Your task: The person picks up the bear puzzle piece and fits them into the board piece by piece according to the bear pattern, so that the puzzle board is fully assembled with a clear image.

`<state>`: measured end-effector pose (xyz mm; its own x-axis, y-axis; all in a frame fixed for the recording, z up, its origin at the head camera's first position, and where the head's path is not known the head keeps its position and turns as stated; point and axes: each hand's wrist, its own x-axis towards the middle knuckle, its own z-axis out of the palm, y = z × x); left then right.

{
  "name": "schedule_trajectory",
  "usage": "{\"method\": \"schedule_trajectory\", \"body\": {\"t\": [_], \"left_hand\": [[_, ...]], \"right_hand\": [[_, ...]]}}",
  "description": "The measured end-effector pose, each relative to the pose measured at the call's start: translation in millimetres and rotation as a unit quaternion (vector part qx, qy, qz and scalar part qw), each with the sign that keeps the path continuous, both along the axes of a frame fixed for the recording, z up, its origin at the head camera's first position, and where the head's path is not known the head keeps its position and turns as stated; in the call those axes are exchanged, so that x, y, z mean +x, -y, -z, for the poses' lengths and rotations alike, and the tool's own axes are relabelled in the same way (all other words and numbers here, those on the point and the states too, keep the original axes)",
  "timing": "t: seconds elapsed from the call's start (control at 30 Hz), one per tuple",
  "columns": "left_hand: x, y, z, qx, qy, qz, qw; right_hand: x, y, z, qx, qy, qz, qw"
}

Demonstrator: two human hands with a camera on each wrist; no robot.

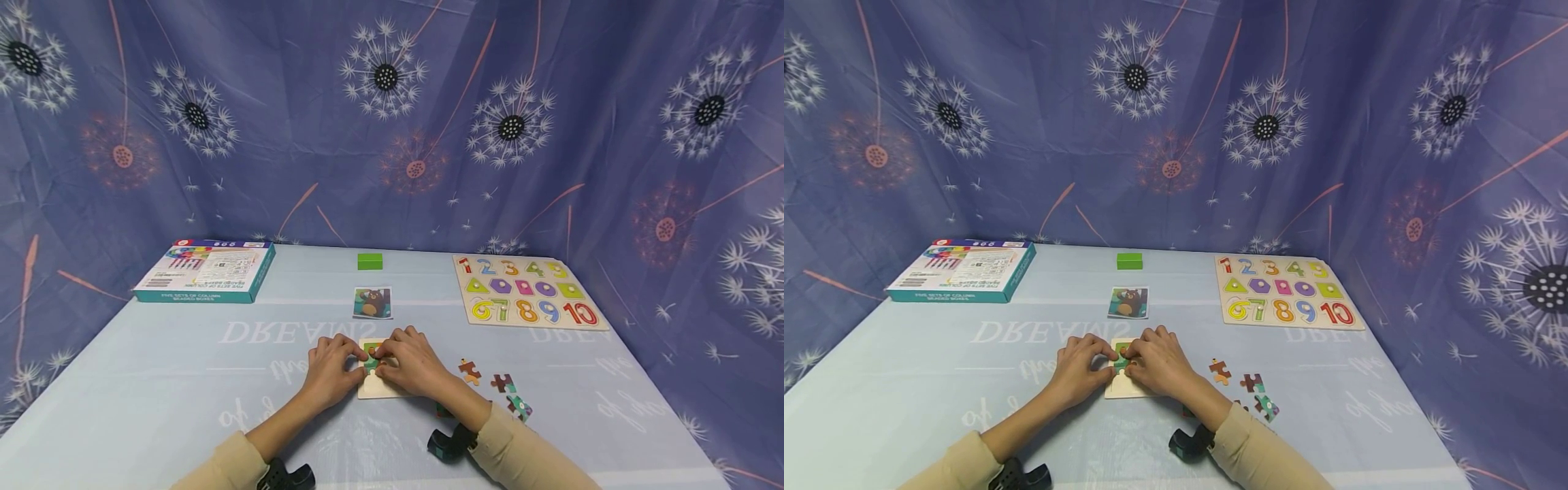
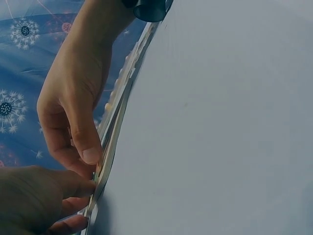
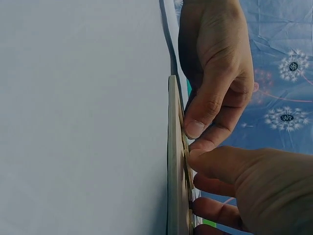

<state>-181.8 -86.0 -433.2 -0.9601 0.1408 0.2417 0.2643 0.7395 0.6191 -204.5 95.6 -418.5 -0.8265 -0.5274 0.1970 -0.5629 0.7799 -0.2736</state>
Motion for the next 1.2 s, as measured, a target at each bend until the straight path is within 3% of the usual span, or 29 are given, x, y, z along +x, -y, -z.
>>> {"method": "schedule_trajectory", "body": {"t": [1.2], "left_hand": [[0.5,-0.2,0.0,0.001,-0.004,0.002,1.0]], "right_hand": [[1.3,0.0,-1.5,0.0,-0.002,-0.002,1.0]]}}
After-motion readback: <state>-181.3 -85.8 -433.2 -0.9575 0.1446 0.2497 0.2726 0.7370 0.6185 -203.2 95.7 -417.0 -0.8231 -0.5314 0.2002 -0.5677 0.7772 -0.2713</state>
